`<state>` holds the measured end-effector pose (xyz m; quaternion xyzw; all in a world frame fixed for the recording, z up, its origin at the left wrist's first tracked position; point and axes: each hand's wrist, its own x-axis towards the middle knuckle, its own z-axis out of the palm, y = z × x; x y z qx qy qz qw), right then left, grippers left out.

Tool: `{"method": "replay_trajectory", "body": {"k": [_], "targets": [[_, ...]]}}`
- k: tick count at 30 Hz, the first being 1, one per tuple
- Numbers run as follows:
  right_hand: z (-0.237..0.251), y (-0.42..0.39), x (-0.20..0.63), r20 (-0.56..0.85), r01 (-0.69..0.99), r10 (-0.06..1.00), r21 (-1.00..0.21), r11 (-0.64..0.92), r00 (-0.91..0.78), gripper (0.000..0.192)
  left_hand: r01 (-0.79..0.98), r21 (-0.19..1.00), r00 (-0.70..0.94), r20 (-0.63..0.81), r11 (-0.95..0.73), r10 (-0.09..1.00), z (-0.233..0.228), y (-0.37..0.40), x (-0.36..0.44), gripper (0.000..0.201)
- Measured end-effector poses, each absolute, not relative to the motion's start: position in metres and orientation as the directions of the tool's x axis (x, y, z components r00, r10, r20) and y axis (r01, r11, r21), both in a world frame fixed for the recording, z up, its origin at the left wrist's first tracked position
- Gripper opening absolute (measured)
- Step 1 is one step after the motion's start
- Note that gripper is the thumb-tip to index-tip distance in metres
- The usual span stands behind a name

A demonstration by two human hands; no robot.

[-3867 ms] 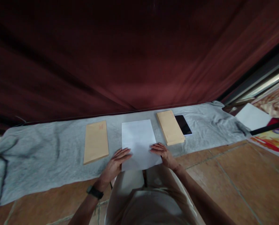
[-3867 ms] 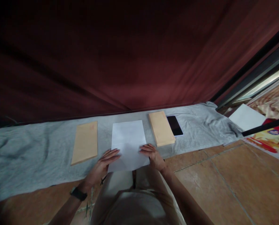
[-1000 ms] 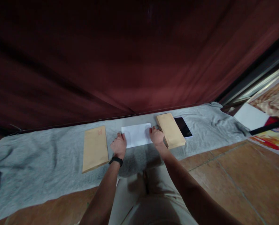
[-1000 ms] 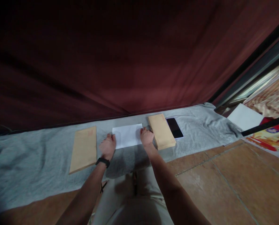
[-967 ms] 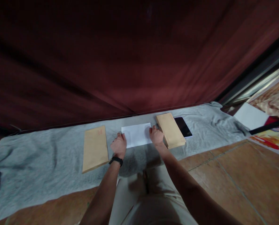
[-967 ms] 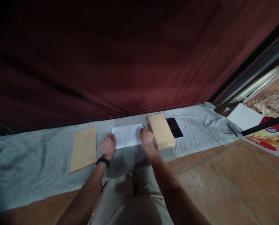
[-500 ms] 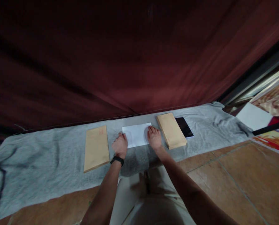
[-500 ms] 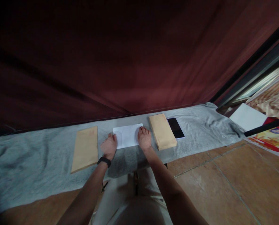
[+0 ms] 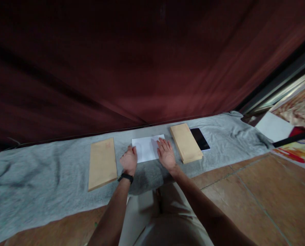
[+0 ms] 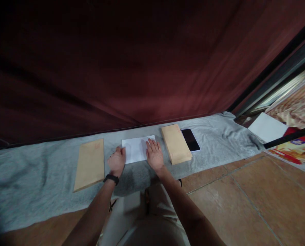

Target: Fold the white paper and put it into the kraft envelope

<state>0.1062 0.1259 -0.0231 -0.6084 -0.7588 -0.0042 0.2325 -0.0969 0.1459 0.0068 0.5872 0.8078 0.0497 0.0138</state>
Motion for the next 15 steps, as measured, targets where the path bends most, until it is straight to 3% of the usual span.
{"method": "replay_trajectory", "body": {"k": [7, 15], "targets": [[-0.027, 0.122, 0.098, 0.267, 0.921, 0.949, -0.301, 0.246, -0.166, 0.048, 0.942, 0.089, -0.327, 0.017, 0.325, 0.945, 0.009, 0.147, -0.096, 0.045], [-0.031, 0.115, 0.095, 0.279, 0.943, 0.954, -0.275, 0.190, -0.111, 0.048, 0.931, 0.129, -0.345, 0.001, 0.342, 0.939, 0.012, 0.145, -0.094, 0.044]]}}
